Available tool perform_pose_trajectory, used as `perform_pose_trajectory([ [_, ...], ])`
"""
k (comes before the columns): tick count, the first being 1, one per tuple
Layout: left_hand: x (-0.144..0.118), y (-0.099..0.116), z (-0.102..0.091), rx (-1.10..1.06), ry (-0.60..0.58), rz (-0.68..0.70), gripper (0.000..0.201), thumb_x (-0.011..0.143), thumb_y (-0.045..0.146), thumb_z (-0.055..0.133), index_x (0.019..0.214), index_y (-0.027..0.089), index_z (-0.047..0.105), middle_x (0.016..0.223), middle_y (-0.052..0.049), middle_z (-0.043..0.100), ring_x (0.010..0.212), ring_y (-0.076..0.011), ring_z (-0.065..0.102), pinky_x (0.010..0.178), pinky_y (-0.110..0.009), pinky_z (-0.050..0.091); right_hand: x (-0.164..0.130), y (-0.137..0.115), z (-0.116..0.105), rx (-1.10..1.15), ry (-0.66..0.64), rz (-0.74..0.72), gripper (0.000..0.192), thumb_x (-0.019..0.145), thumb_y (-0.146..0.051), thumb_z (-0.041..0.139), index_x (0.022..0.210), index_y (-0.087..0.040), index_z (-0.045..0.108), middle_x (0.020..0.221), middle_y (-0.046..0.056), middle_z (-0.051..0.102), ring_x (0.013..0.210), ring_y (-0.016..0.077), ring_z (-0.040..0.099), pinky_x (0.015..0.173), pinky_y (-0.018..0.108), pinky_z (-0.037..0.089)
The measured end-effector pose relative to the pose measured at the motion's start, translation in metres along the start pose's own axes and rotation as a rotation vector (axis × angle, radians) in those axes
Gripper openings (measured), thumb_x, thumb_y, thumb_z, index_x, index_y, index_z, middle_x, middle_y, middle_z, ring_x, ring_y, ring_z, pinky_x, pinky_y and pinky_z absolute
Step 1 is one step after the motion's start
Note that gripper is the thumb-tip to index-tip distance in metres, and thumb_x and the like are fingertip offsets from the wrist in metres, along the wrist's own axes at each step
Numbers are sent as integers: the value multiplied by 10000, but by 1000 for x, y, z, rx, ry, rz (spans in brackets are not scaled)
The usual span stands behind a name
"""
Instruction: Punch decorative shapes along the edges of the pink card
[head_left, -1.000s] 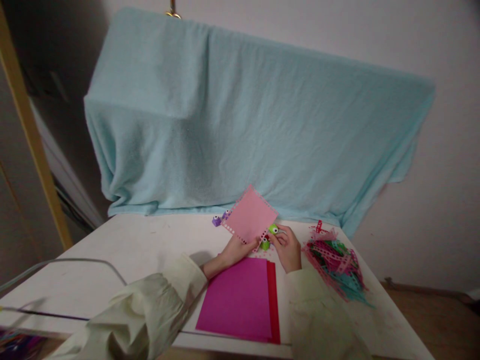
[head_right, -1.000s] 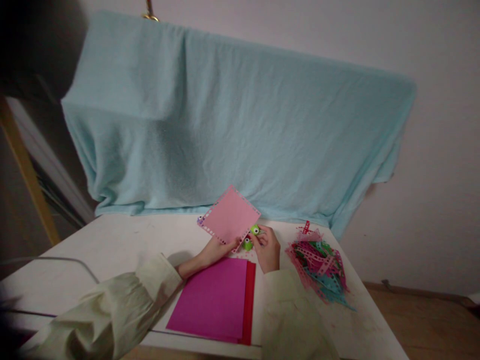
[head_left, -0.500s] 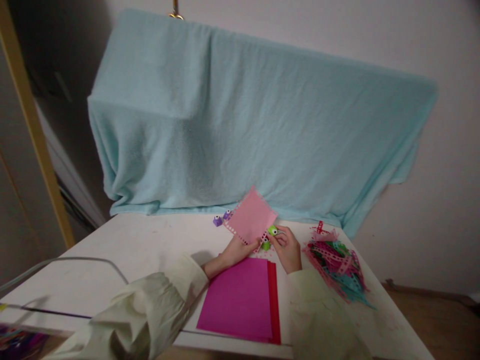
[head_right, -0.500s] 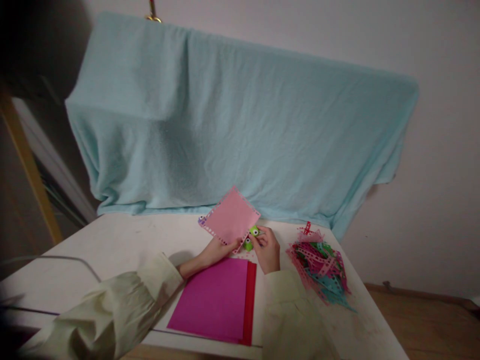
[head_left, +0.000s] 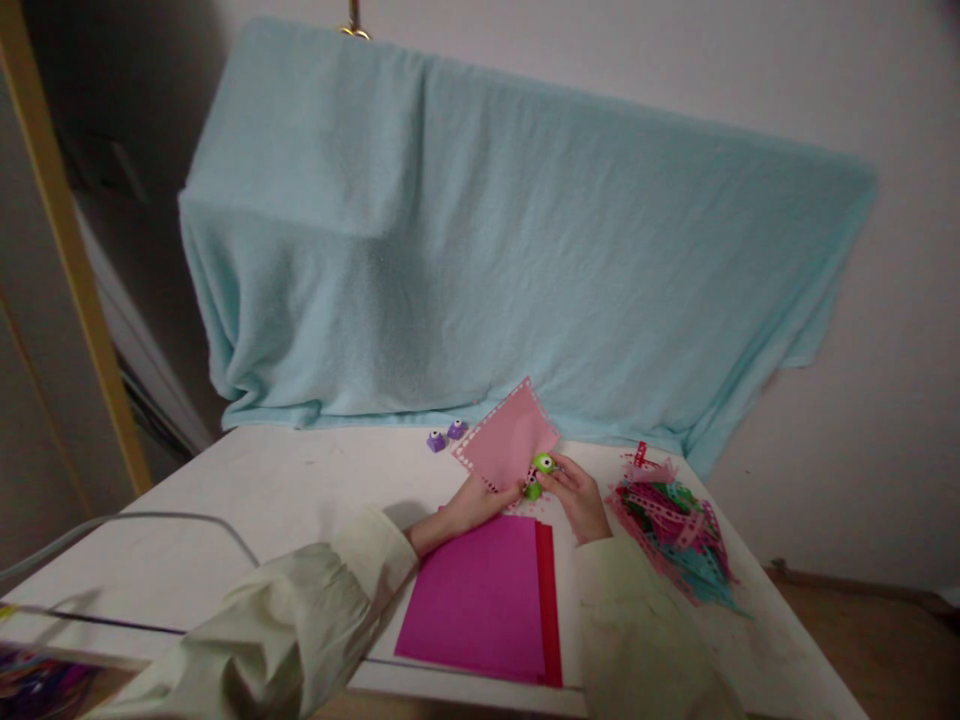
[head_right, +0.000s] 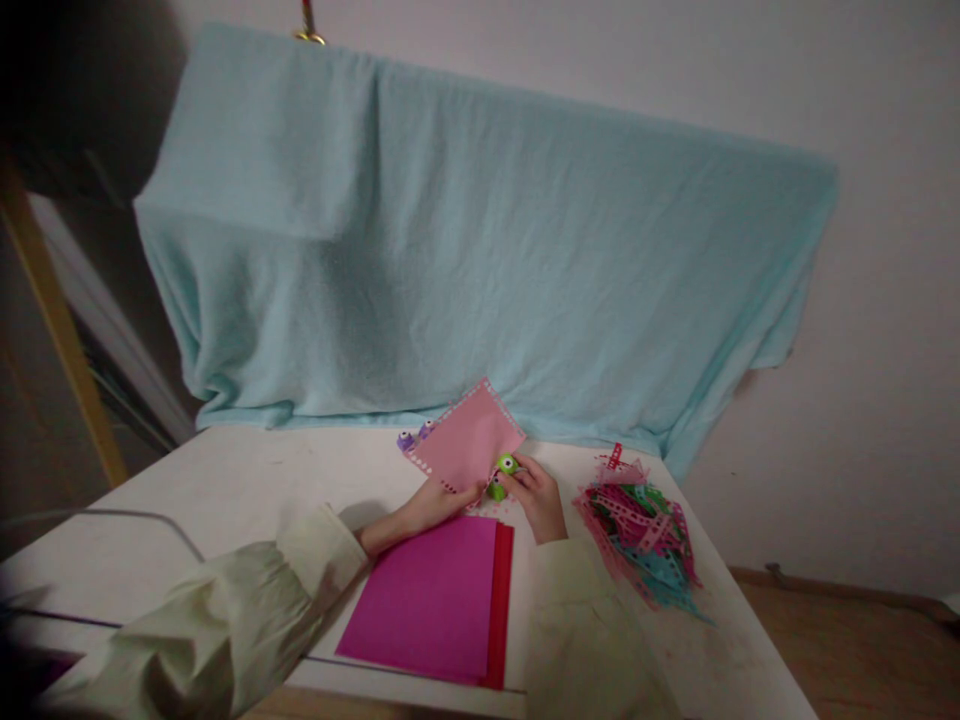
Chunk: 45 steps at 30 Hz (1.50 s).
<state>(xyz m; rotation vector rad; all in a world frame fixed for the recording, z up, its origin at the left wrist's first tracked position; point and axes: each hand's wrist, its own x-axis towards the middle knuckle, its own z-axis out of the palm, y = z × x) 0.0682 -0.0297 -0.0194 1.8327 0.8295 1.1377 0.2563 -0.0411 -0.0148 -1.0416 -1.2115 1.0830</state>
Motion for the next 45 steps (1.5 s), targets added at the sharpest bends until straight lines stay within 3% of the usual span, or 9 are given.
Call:
perform_pose_trajectory([
  [4, 0, 0, 1, 1, -2, 1, 332, 860, 344, 540, 1133, 157, 567, 1075, -67, 657, 995, -208, 596, 934, -362, 461, -3, -5, 2, 88, -52, 7, 431, 693, -340, 771, 1063, -196, 604, 1014, 74, 676, 941, 233, 631, 836, 378, 502],
  [11, -1, 3, -1, -61, -18, 28, 517, 847, 391, 566, 1296, 147, 486, 1225, -106, 601, 1129, -232, 555, 1023, -383, 406, -5, -9, 4, 155, -49, 38, 424, 661, -375, 787, 994, -206, 586, 901, 44, 651, 795, 203, 619, 675, 314, 511],
  [17, -2, 5, -1, -100, -81, 30, 421, 869, 368, 544, 1228, 149, 548, 1211, -98, 615, 1120, -224, 564, 1028, -378, 403, -4, -10, 4, 152, -122, 50, 328, 768, -446, 690, 916, -168, 601, 730, 3, 547, 596, 119, 496, 525, 236, 414],
  [26, -3, 15, -4, -66, -127, 24, 462, 874, 394, 537, 1267, 151, 518, 1250, -92, 592, 1163, -215, 537, 1047, -368, 381, -2, -10, 4, 134, -100, 122, 392, 743, -518, 689, 893, -190, 536, 630, -48, 510, 412, 66, 377, 378, 192, 254],
  [33, -3, 14, -5, -66, -137, 41, 508, 877, 426, 531, 1301, 148, 493, 1298, -112, 558, 1215, -230, 502, 1071, -381, 355, -2, -8, 3, 147, -103, 112, 328, 781, -480, 674, 865, -186, 556, 536, -83, 427, 394, 55, 284, 400, 196, 238],
  [39, -3, 9, -4, -60, -152, 34, 447, 889, 367, 522, 1282, 154, 507, 1275, -101, 575, 1179, -224, 525, 1063, -394, 366, -4, -12, 4, 132, -122, 104, 333, 779, -481, 678, 748, -179, 541, 534, -70, 397, 454, 80, 308, 448, 221, 261],
  [45, -2, 7, -3, -51, -156, 63, 406, 886, 317, 519, 1255, 147, 522, 1230, -92, 599, 1135, -214, 545, 1038, -370, 384, -4, -10, 4, 173, -150, 87, 286, 799, -420, 683, 750, -169, 555, 571, -52, 414, 493, 84, 309, 465, 233, 240],
])
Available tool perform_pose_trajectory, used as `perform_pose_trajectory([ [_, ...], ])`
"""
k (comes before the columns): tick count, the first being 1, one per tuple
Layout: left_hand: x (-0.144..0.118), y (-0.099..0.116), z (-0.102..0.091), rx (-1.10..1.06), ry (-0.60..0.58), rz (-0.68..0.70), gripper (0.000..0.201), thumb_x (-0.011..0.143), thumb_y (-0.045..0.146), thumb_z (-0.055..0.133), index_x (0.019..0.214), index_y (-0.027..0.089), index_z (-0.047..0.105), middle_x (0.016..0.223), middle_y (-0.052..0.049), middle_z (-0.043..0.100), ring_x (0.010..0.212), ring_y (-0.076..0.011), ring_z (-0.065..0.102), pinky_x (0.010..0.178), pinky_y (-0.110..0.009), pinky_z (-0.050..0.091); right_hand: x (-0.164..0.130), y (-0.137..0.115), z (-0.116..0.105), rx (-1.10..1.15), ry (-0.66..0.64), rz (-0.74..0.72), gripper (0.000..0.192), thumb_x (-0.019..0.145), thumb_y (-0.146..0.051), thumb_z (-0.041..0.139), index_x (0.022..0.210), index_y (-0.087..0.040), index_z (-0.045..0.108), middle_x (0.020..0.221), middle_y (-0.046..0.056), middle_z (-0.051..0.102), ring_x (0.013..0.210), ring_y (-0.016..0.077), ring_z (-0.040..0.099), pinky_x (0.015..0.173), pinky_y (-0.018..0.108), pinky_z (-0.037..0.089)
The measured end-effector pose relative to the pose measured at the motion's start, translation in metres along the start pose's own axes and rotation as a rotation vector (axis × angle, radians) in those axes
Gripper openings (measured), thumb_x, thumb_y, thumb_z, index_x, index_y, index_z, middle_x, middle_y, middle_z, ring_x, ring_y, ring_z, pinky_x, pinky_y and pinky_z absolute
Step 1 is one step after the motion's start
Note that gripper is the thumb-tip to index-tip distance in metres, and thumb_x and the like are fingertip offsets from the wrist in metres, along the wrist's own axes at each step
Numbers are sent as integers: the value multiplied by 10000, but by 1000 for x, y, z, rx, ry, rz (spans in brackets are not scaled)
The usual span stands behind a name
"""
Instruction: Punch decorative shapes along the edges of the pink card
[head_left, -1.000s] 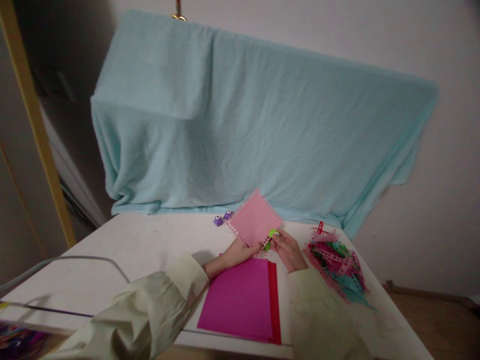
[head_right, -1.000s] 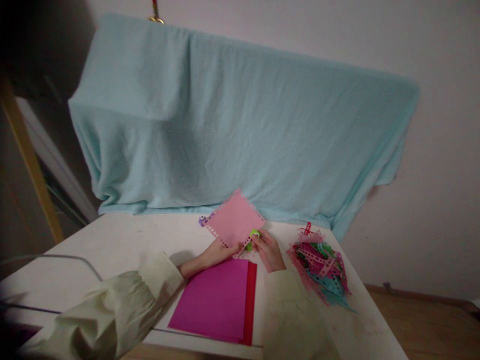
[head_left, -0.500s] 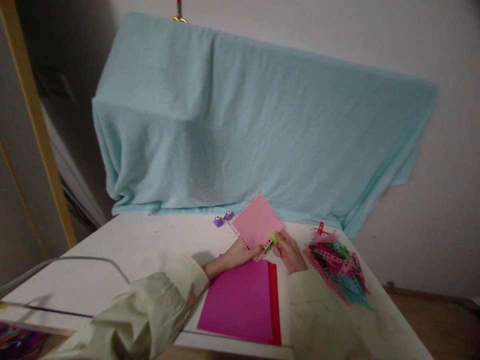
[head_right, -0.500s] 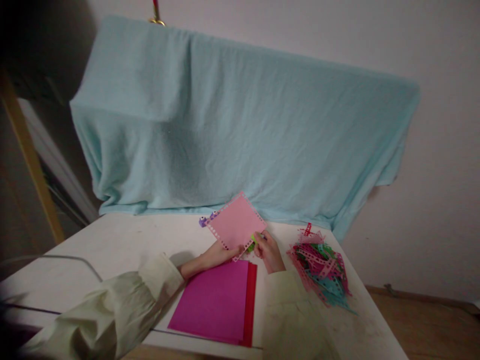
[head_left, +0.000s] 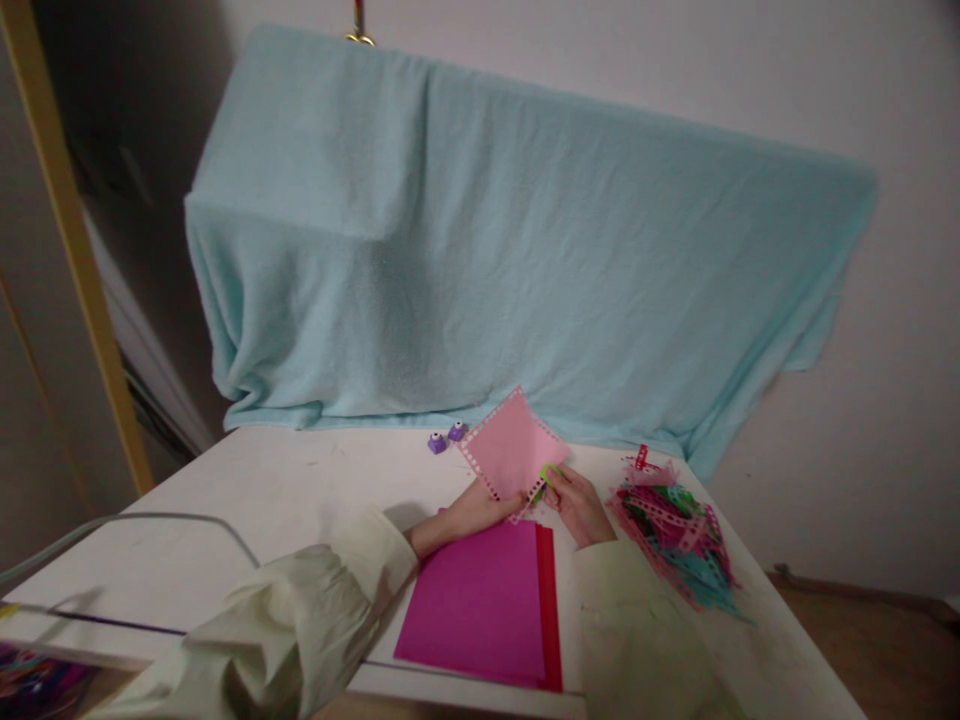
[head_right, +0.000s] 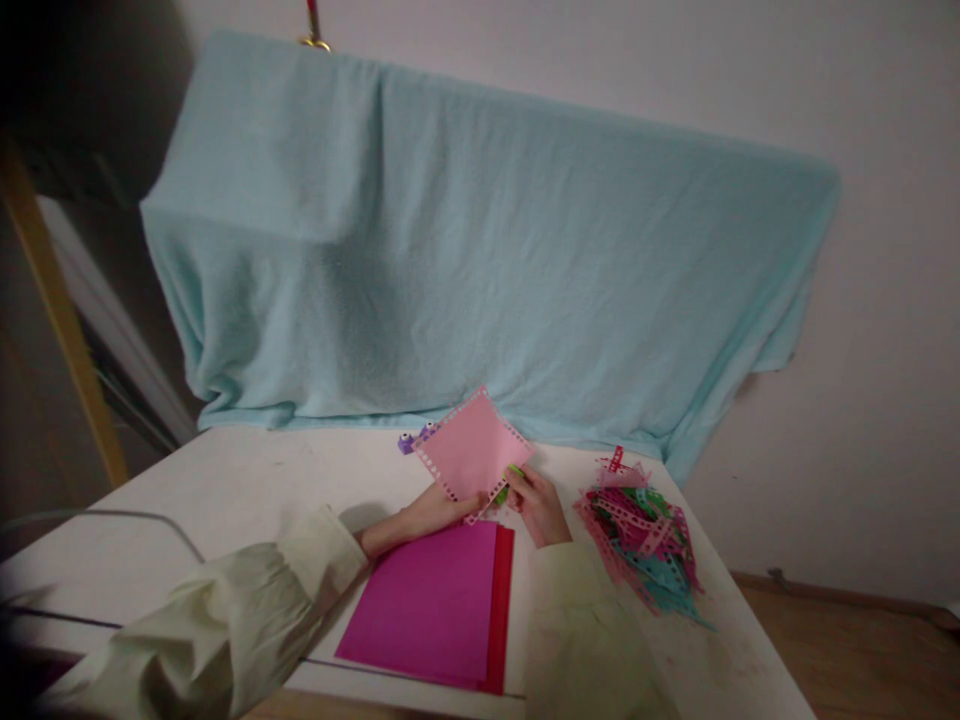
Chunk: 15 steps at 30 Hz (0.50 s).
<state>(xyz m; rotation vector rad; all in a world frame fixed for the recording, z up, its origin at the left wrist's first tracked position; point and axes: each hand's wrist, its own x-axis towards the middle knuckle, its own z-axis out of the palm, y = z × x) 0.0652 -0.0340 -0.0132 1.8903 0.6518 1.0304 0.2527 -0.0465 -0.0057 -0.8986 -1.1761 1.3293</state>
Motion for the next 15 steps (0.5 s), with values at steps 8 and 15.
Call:
perform_pose_trajectory([
  [8, 1, 1, -1, 39, -45, 1, 341, 907, 315, 481, 1196, 153, 564, 1175, -68, 626, 1093, -199, 561, 1018, -330, 387, 1, 2, -3, 42, -14, 11, 242, 823, -370, 676, 746, -168, 568, 576, -43, 438, 498, 81, 307, 476, 251, 209],
  [15, 0, -3, -1, 52, -44, -10, 381, 904, 321, 493, 1244, 157, 539, 1226, -74, 607, 1133, -207, 544, 1044, -339, 366, 3, 6, -5, 68, 11, 26, 241, 820, -354, 684, 734, -171, 553, 582, -43, 444, 491, 77, 318, 474, 252, 205],
])
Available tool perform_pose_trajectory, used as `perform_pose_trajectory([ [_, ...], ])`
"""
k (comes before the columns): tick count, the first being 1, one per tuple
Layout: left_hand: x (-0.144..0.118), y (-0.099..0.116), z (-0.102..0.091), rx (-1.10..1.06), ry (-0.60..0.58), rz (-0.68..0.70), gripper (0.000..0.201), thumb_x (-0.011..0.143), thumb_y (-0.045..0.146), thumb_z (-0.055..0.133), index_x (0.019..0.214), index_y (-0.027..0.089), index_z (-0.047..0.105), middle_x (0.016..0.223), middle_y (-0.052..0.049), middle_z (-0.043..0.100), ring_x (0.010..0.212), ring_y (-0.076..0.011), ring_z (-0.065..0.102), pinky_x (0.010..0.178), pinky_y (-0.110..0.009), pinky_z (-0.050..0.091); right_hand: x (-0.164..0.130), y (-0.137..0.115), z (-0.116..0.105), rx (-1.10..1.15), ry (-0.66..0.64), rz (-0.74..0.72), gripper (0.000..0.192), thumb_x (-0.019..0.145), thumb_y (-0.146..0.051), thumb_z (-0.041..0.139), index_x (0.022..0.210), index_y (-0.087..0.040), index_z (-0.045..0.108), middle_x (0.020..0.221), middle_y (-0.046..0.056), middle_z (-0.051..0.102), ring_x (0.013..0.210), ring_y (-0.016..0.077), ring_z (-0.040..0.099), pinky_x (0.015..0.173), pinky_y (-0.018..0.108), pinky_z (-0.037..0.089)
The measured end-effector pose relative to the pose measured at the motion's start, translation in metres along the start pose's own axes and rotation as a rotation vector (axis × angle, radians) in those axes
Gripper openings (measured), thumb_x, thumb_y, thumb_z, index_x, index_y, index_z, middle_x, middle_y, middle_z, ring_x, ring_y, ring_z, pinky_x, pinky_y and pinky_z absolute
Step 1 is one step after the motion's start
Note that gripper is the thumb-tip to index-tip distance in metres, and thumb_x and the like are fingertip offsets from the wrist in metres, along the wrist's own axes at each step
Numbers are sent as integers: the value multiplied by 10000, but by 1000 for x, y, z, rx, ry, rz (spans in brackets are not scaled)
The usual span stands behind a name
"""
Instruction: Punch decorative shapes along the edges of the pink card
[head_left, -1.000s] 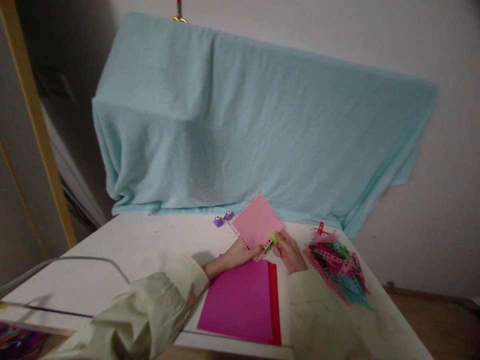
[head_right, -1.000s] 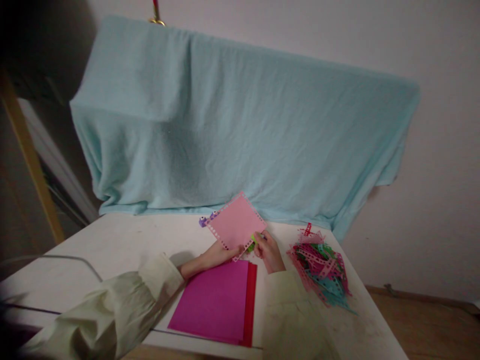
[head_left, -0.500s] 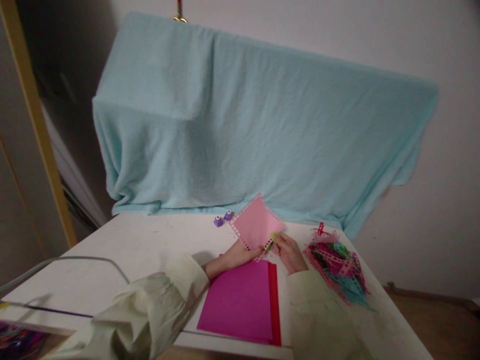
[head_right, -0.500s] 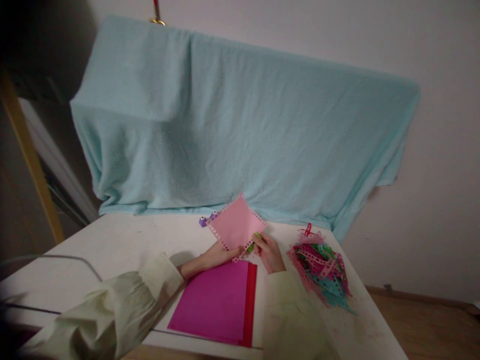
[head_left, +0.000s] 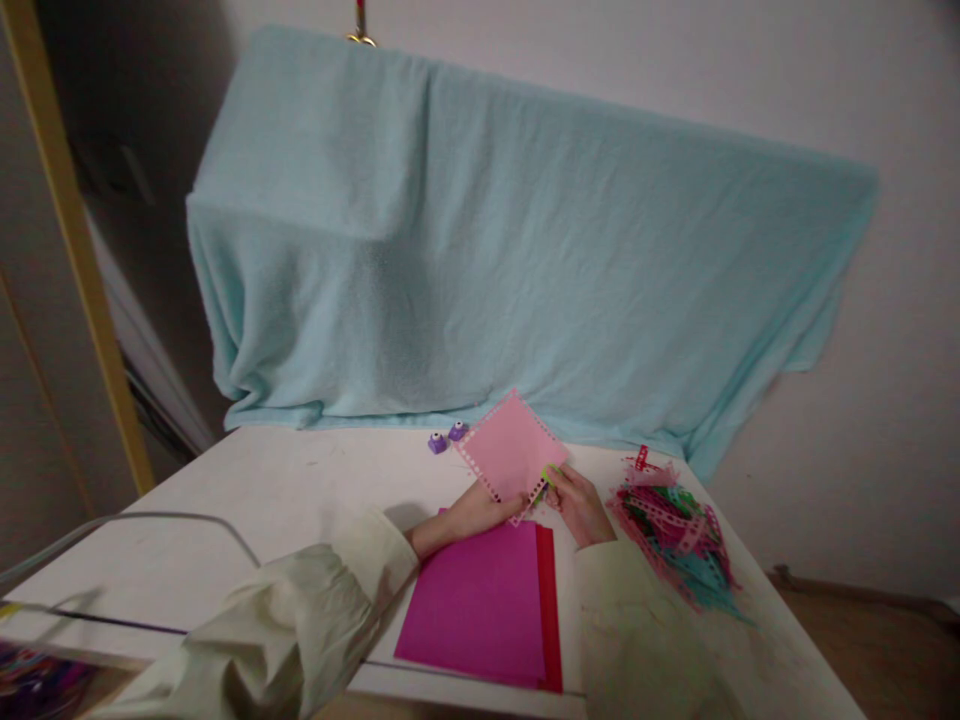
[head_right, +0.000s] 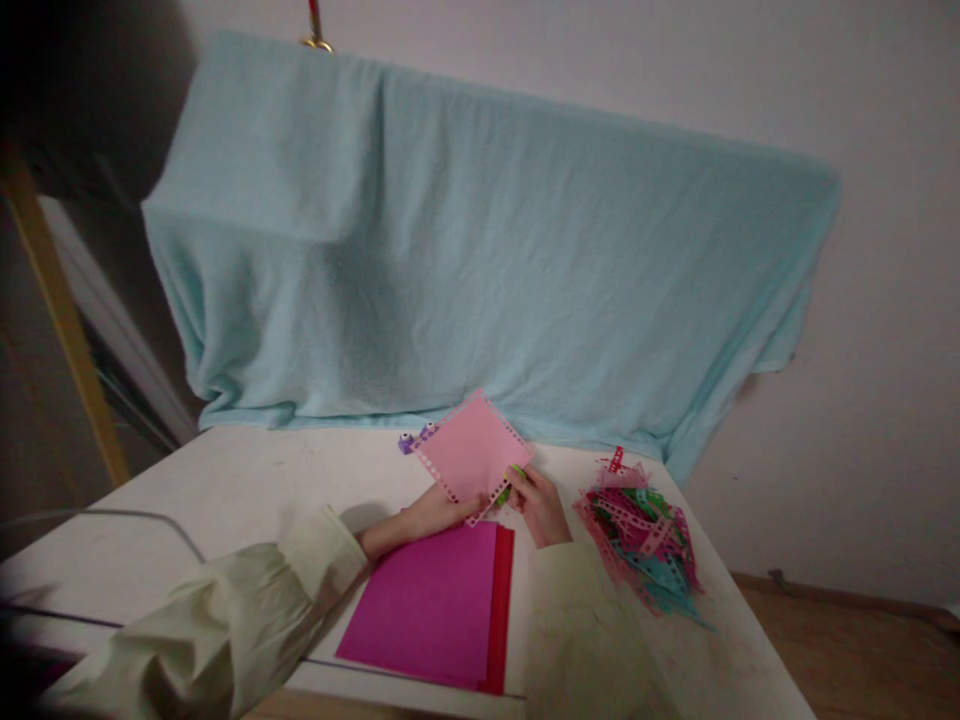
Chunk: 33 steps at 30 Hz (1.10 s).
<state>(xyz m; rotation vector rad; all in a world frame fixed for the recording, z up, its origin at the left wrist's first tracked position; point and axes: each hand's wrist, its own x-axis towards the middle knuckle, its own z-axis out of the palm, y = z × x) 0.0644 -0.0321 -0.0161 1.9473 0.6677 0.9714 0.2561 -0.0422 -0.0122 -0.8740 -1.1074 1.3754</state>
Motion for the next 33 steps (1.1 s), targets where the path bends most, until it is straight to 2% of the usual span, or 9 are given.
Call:
perform_pose_trajectory([
  [8, 0, 4, 0, -17, 18, -39, 386, 896, 325, 500, 1234, 144, 547, 1273, -75, 577, 1162, -211, 523, 1049, -334, 361, 0, -4, 2, 36, -8, 3, 228, 792, -371, 705, 815, -175, 592, 638, -33, 472, 512, 79, 341, 486, 246, 238],
  [12, 1, 7, -1, -29, 20, -55, 387, 891, 303, 503, 1248, 156, 538, 1272, -63, 579, 1170, -201, 518, 1056, -315, 347, -3, -8, 5, 38, -10, -12, 240, 779, -386, 711, 796, -181, 587, 660, -27, 478, 519, 84, 350, 494, 251, 255],
  [23, 1, 10, -3, -78, -8, -142, 296, 880, 287, 509, 1109, 134, 617, 1067, -68, 671, 1026, -221, 587, 936, -319, 432, -2, -7, 4, 12, -54, -24, 243, 785, -406, 697, 807, -186, 597, 705, -19, 474, 552, 99, 366, 522, 261, 266],
  [29, 0, 7, -2, -79, -2, -118, 357, 886, 296, 505, 1201, 139, 563, 1199, -80, 620, 1095, -209, 557, 994, -327, 399, -6, -13, 8, -7, -78, -6, 237, 799, -394, 689, 799, -177, 594, 692, -10, 477, 564, 106, 376, 531, 267, 275],
  [33, 0, 12, -3, -61, -5, -122, 351, 893, 327, 498, 1183, 146, 577, 1202, -79, 622, 1091, -208, 563, 1012, -321, 386, -8, -18, 11, -11, -87, 14, 253, 799, -413, 683, 790, -177, 590, 693, -6, 487, 569, 110, 392, 538, 270, 288],
])
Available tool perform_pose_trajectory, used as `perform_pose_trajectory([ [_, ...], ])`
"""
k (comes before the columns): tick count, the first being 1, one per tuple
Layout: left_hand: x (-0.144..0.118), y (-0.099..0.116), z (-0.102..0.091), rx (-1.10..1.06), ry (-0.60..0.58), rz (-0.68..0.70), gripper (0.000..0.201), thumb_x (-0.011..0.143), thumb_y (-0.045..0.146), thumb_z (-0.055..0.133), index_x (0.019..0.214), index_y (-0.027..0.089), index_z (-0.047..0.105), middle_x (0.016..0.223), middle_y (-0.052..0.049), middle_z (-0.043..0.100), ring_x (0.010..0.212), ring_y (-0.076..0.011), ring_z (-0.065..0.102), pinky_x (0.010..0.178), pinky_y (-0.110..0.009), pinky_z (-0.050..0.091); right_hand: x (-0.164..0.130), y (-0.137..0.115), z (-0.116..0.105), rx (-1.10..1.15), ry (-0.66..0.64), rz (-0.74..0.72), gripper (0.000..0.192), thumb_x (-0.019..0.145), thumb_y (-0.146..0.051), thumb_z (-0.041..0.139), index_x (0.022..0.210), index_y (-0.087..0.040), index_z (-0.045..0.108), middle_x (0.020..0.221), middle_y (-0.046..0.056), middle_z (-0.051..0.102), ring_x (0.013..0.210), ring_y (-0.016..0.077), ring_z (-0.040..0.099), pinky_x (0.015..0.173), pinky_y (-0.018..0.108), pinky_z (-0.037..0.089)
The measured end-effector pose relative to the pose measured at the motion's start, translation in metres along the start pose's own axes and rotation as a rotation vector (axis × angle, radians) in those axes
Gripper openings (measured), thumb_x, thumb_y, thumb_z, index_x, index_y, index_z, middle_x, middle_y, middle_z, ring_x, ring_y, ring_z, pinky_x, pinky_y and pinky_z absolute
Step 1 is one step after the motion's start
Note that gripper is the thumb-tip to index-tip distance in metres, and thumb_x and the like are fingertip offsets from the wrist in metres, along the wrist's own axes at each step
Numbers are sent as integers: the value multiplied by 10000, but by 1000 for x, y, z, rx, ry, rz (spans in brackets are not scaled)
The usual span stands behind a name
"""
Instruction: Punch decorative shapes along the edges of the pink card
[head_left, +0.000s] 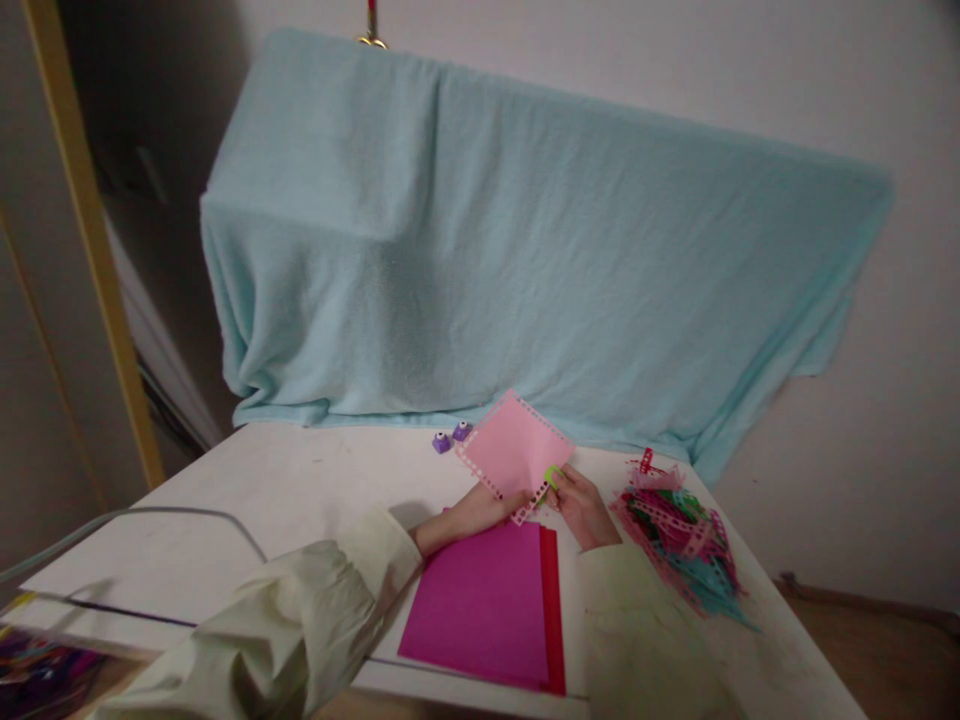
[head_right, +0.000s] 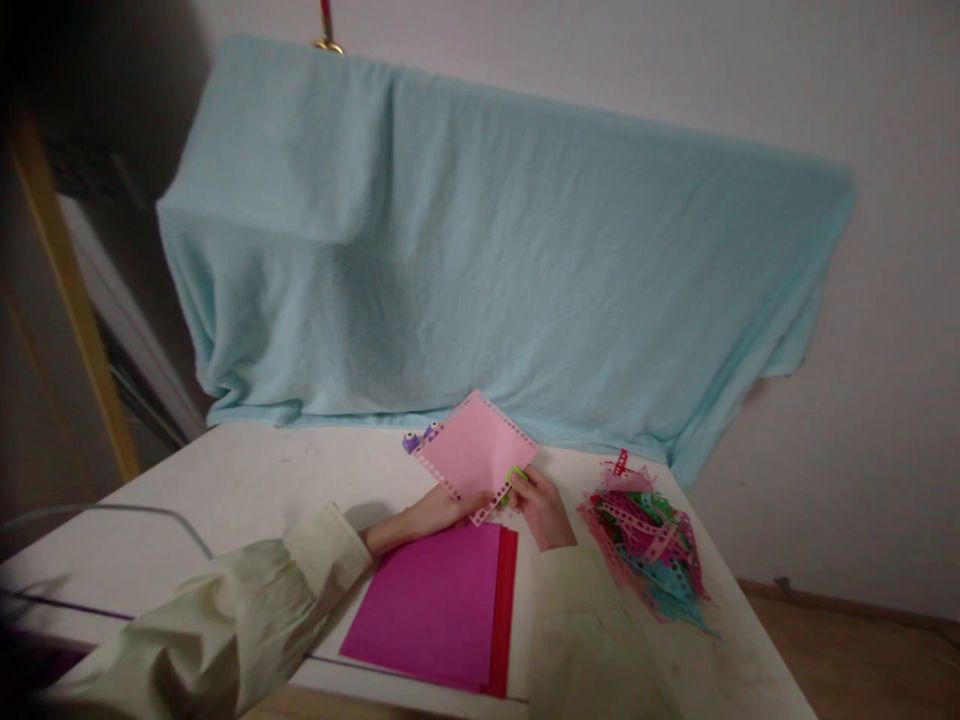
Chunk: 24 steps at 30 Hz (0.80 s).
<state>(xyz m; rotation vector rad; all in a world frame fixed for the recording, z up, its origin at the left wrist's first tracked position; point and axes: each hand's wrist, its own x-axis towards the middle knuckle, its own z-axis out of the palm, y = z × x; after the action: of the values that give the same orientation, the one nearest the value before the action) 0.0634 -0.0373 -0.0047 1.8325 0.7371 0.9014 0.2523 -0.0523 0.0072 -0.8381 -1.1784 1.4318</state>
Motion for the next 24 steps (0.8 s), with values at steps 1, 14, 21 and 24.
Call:
perform_pose_trajectory([
  [1, 0, 1, 0, 4, 0, -1, 349, 896, 335, 495, 1177, 146, 582, 1193, -78, 627, 1084, -208, 566, 1012, -322, 387, 0, -1, 1, -1, 4, 2, 256, 796, -416, 685, 787, -178, 591, 695, -6, 490, 568, 110, 394, 539, 271, 290],
  [14, 1, -5, 2, 10, 13, 28, 399, 884, 302, 508, 1256, 160, 530, 1303, -68, 563, 1164, -211, 524, 1061, -343, 359, 4, 14, -13, -153, 97, -29, 322, 800, -419, 675, 643, -184, 523, 499, -70, 331, 471, 86, 232, 487, 275, 161],
  [21, 1, -12, 3, 11, 24, 24, 460, 873, 308, 531, 1307, 164, 487, 1348, -77, 522, 1210, -217, 494, 1083, -356, 336, 3, 15, -15, -227, 163, -10, 307, 757, -418, 711, 648, -178, 552, 493, -77, 301, 466, 80, 187, 471, 276, 111],
  [24, 1, -16, 3, -11, 20, 34, 486, 873, 329, 543, 1325, 166, 468, 1362, -84, 508, 1220, -223, 486, 1083, -369, 338, 2, 14, -13, -215, 209, 2, 304, 711, -433, 744, 657, -179, 585, 508, -70, 329, 470, 79, 195, 467, 271, 109],
])
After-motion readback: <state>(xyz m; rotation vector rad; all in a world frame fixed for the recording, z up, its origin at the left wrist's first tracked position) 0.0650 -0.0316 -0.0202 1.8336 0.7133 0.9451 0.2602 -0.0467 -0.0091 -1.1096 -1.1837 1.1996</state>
